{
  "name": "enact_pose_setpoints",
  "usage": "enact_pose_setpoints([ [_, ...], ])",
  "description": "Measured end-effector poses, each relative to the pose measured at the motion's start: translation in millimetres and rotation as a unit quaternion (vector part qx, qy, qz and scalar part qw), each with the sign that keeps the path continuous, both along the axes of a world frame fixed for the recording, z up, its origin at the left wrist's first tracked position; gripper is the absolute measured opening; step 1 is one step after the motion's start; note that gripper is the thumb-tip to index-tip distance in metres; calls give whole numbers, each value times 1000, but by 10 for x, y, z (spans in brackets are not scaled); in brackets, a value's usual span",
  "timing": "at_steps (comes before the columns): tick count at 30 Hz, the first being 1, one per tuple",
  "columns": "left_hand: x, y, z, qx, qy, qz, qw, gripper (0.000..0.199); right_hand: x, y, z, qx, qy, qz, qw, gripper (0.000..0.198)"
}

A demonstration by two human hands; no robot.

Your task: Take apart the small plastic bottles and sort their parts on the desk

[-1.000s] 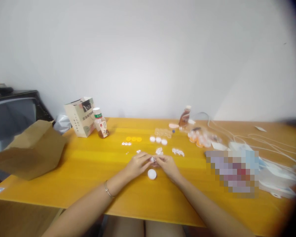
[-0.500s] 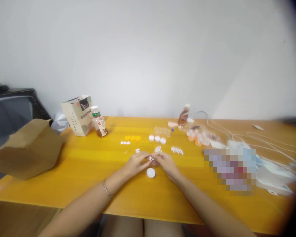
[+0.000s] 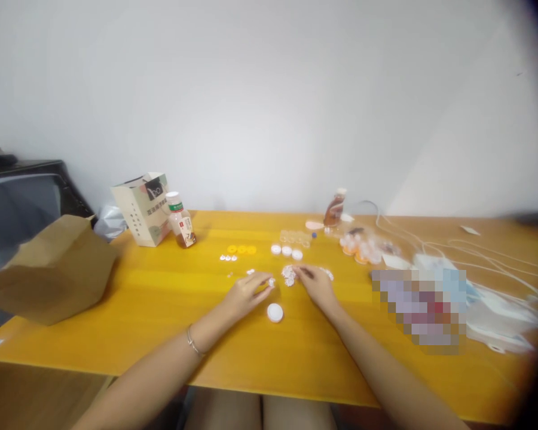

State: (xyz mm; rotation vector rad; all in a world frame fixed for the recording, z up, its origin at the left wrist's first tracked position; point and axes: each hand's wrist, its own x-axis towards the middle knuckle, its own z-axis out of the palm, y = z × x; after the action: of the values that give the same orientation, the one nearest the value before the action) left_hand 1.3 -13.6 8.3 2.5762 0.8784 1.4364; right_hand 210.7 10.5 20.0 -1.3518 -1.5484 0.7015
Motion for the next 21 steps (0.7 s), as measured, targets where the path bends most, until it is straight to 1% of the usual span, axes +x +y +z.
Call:
enact_pose_setpoints([
  [2,2,-1,-2,-24,0,5,1000,25,40,51,-27,2,-34,-2,999,26],
  [8,13,-10,-14,-89,0,2,996,25,16,113,-139,-2,-63,6,998,25],
  [13,12,-17,21,-100,9,3,995,25,18,128,-168,-5,-82,6,997,27],
  [21,15,-38,102,-99,36,-3,994,24,27,124,-127,-3,-96,5,995,26],
])
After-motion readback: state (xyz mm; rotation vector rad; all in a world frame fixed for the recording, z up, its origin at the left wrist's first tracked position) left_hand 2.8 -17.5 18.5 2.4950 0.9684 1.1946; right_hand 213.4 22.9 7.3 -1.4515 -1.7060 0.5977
